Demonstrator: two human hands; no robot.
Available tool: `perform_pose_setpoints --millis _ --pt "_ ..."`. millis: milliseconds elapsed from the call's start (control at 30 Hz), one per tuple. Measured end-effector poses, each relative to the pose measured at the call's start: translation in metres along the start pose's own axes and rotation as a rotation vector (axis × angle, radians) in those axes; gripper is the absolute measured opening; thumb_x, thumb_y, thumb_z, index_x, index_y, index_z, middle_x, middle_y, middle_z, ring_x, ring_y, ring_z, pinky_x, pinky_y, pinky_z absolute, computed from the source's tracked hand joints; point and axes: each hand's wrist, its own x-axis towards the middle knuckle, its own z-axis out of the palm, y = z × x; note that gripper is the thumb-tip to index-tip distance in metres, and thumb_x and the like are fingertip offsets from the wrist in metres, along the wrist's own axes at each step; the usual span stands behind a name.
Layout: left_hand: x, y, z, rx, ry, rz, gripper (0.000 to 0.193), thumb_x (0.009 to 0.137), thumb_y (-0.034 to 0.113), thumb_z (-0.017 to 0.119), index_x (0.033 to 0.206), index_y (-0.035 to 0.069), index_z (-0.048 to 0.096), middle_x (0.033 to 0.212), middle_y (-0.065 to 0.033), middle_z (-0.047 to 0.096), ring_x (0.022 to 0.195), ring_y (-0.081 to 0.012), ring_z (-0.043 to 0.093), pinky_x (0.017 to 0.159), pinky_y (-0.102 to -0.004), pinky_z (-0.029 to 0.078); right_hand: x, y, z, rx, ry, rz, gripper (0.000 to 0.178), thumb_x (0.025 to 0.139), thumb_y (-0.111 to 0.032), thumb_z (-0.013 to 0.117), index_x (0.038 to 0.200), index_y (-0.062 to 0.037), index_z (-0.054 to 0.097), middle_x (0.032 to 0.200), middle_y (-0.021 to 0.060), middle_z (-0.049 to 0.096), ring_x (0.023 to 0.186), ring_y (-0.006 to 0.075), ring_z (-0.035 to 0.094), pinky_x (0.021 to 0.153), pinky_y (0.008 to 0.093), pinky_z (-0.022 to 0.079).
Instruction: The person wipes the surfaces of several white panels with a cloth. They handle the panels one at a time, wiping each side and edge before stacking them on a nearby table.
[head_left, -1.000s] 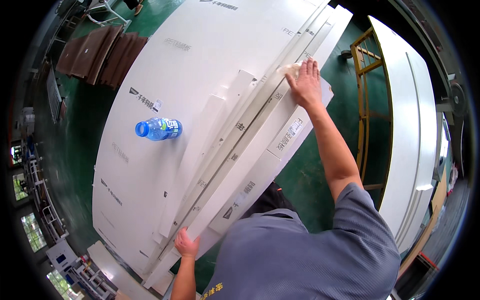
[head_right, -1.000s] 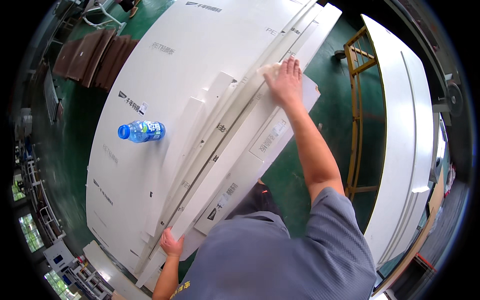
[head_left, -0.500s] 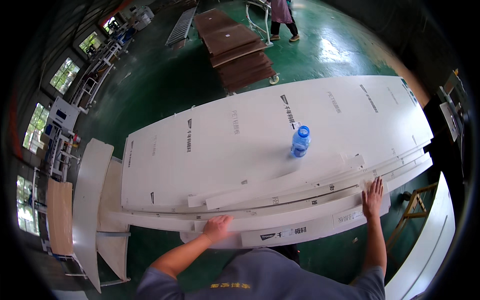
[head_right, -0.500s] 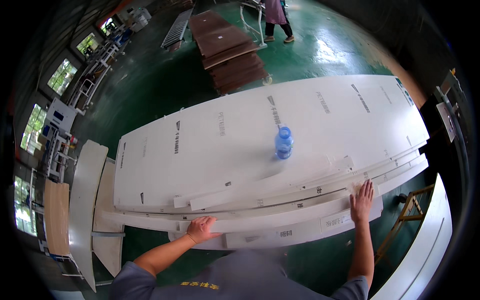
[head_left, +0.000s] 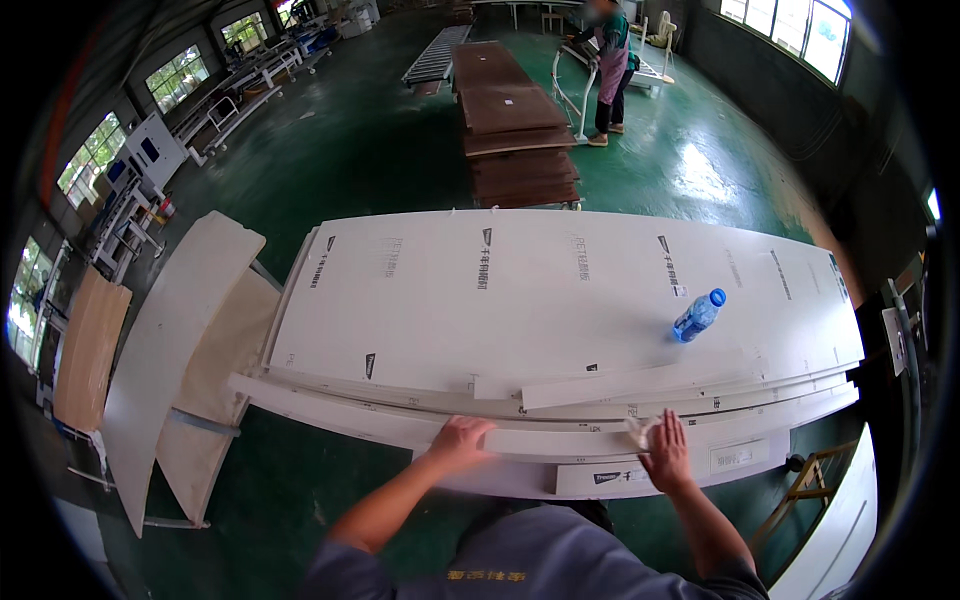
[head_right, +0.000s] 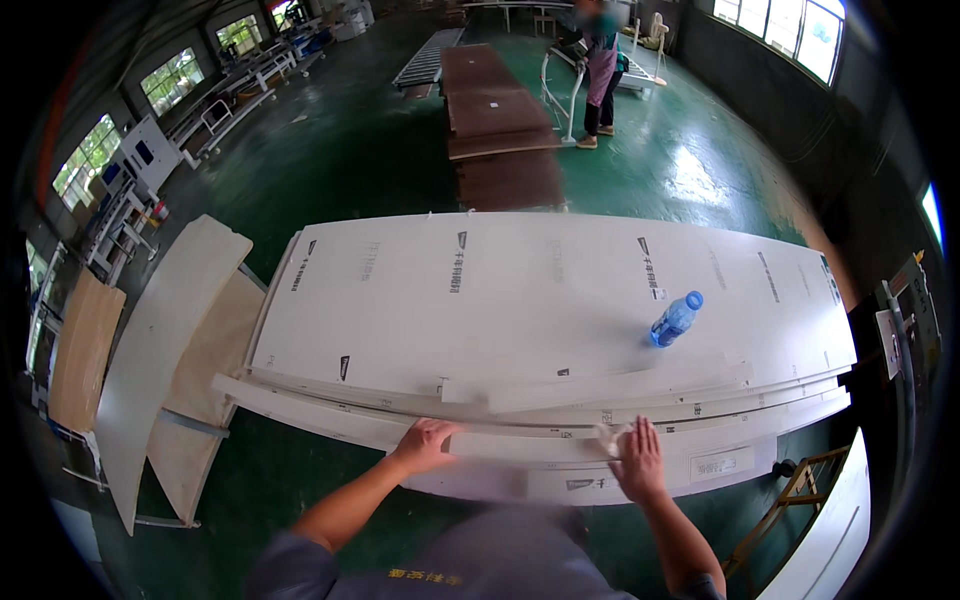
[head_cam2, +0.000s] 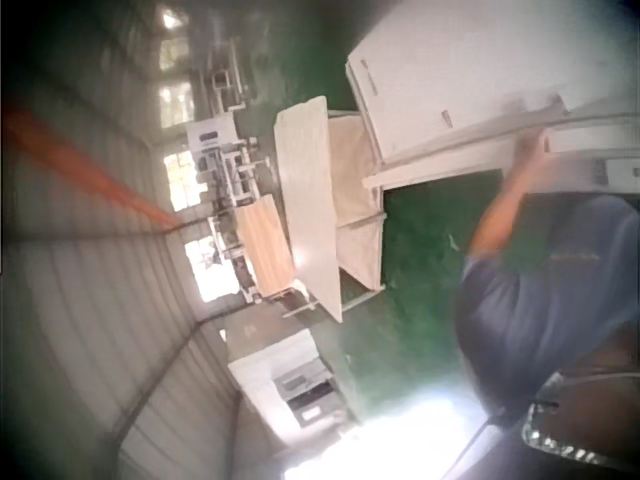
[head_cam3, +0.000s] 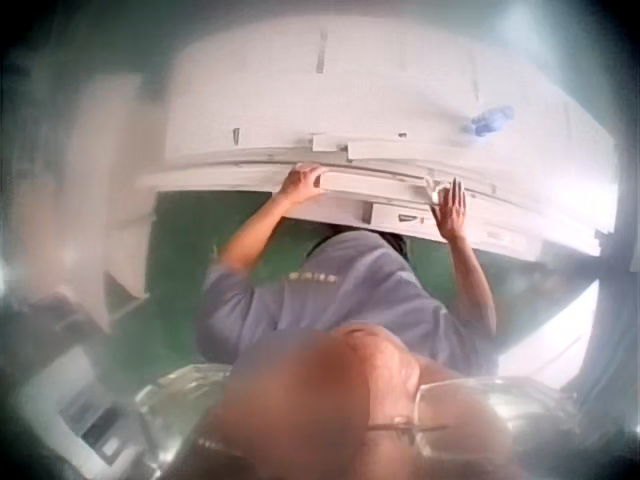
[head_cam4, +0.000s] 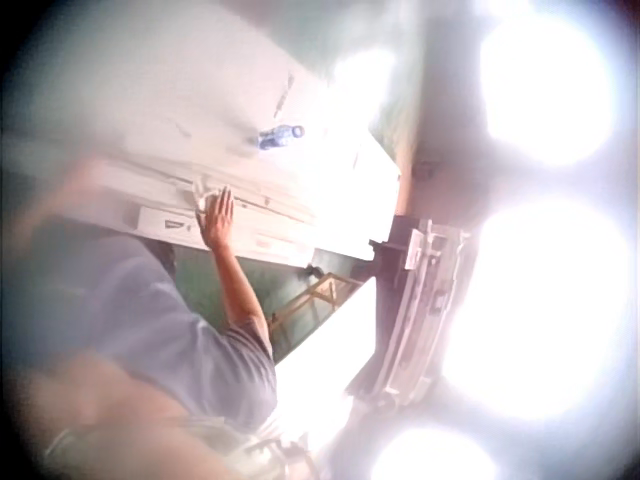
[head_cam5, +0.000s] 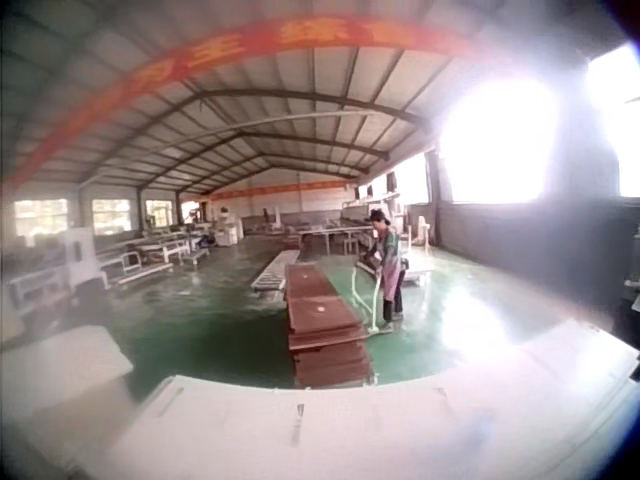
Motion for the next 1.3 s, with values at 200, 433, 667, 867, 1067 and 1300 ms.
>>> perform_pose_setpoints --millis 200,433,667,867,1067,1300 --pt "-0.02 -0.026 0.011 -0.066 0.109 -0.059 0.055 0.074 0.035 0.088 0.122 0.014 0.072 0.121 -0.0048 0.074 0.117 -0.0273 0.067 0.104 -0.0421 0.046 0.044 -0.12 0.017 0.034 -0.094 -0.037 0.096 0.092 -0.048 0.071 0.156 0.0111 0.03 0.17 0.0312 0.018 0.16 0.0441 0.014 0.131 0.0507 0.01" --pt "-0.02 -0.036 0.025 -0.09 0.261 -0.062 0.052 0.072 0.043 0.09 0.113 0.016 0.074 0.111 -0.007 0.074 0.106 -0.0312 0.068 0.099 -0.0468 0.048 0.105 -0.278 0.031 0.089 -0.01 -0.442 0.087 0.097 -0.054 0.063 0.15 0.0109 0.04 0.168 0.029 0.026 0.16 0.0396 0.021 0.131 0.0476 0.016" --pt "-0.017 -0.017 0.011 0.018 0.163 -0.079 0.053 0.075 0.049 0.088 0.113 0.015 0.074 0.111 -0.0062 0.075 0.113 -0.0271 0.066 0.104 -0.0443 0.045 0.087 -0.224 0.009 0.079 -0.089 -0.301 0.093 0.098 -0.056 0.061 0.154 0.0129 0.033 0.168 0.0297 0.026 0.16 0.0392 0.02 0.131 0.0471 0.017" --pt "-0.017 -0.001 -0.002 -0.063 0.157 -0.208 0.055 0.073 0.05 0.088 0.113 0.014 0.074 0.111 -0.0073 0.074 0.111 -0.0258 0.067 0.106 -0.0431 0.045 0.101 -0.268 0.01 0.074 -0.031 -0.473 0.092 0.091 -0.044 0.073 0.157 0.0045 0.032 0.168 0.0273 0.028 0.158 0.0417 0.023 0.13 0.0507 0.018" --pt "-0.016 -0.022 0.025 0.035 0.172 -0.141 0.057 0.071 0.054 0.088 0.112 0.016 0.077 0.11 -0.0065 0.073 0.113 -0.0278 0.064 0.106 -0.0408 0.046 0.094 -0.226 0.035 0.194 0.119 -0.497 0.075 0.093 -0.025 0.07 0.154 0.0032 0.036 0.161 0.0261 0.041 0.152 0.0416 0.038 0.126 0.0518 0.028" --pt "-0.02 -0.009 0.015 -0.071 0.251 -0.078 0.059 0.071 0.048 0.09 0.116 0.013 0.074 0.118 -0.006 0.074 0.116 -0.0244 0.066 0.11 -0.0468 0.041 0.083 -0.214 0.008 0.143 0.043 -0.398 0.094 0.084 -0.026 0.079 0.16 0.0021 0.03 0.167 0.0265 0.03 0.156 0.0433 0.028 0.128 0.0524 0.024"
